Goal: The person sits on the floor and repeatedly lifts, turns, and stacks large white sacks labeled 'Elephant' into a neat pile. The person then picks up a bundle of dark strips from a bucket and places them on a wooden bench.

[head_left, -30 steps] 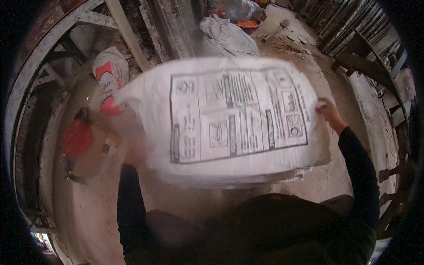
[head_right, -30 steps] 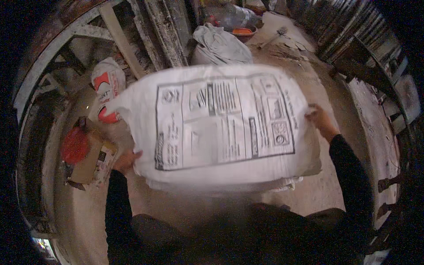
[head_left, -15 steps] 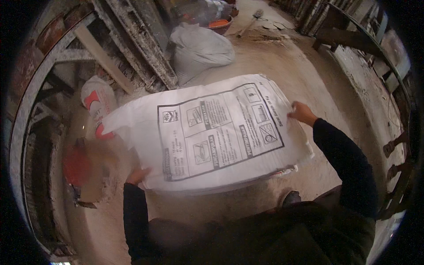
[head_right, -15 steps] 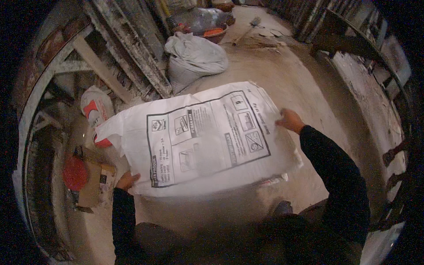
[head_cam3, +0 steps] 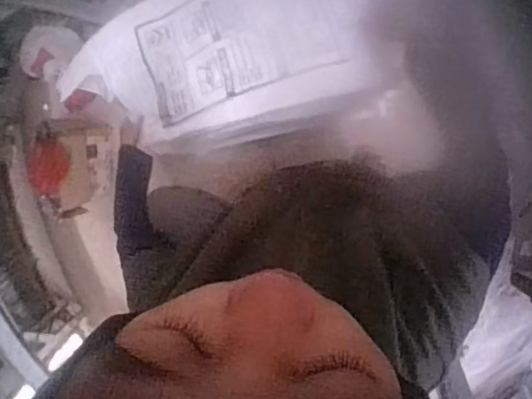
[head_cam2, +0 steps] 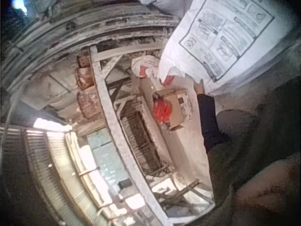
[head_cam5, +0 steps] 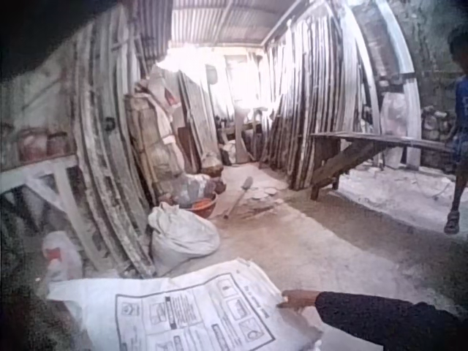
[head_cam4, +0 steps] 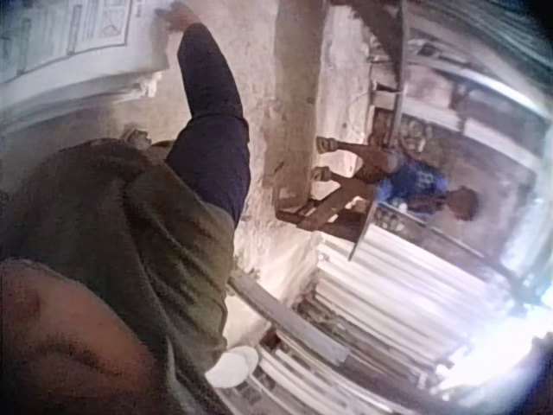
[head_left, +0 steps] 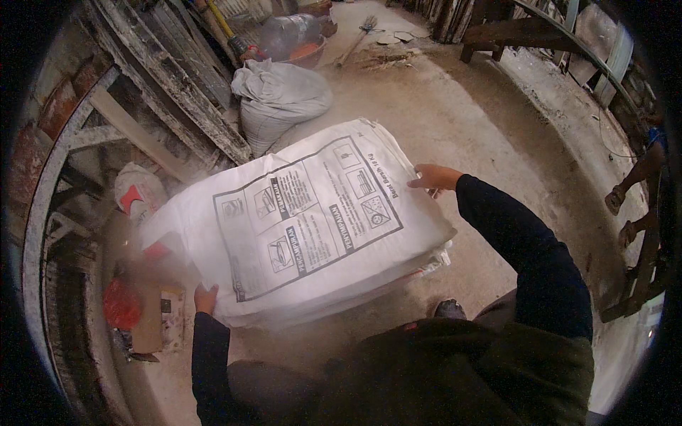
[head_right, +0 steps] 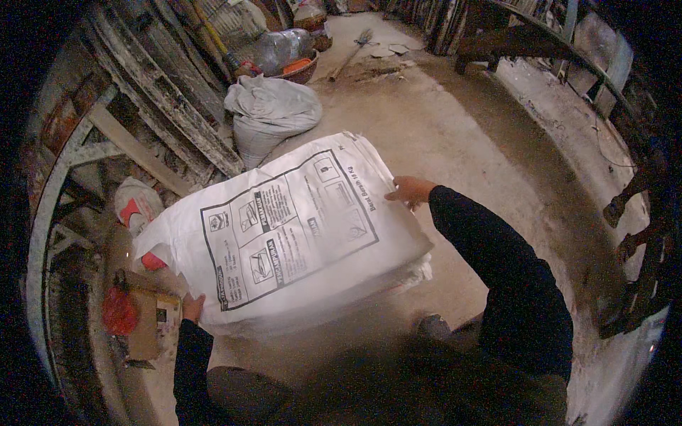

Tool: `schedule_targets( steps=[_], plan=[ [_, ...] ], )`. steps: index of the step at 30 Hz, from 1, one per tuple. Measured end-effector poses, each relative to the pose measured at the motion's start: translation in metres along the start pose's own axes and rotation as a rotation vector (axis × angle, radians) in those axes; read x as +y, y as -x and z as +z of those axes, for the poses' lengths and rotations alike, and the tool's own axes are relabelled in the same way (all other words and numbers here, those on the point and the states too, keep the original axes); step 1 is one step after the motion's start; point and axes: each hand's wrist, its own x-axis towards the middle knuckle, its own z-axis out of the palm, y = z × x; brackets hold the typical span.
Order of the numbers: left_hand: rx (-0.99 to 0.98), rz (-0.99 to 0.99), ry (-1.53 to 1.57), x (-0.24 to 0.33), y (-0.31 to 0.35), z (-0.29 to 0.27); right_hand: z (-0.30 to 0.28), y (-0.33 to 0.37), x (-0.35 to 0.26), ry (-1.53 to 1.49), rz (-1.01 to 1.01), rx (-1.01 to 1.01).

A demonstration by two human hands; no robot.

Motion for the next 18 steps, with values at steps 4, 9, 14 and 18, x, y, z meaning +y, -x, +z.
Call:
schedule_targets(
  steps=[4, 9, 14, 18],
  plan=[
    [0.222, -0.074, -0.159, 0.011, 0.003, 0.006, 0.001, 0.003, -0.023, 0.135, -0.018, 0.032],
    [0.154, 0.634, 0.066, 0.182, 0.065, 0.027, 0.004, 0.028, -0.057, 0.333, 0.014, 0.035],
    [-0.386, 1.122, -0.036, 0.341, 0.194, 0.105, 0.021, 0.016, -0.037, 0.588, -0.123, 0.046],
    [-0.273, 1.114, 0.111, 0.387, 0.236, 0.185, 0.016, -0.010, -0.025, 0.162, -0.112, -0.028]
  ],
)
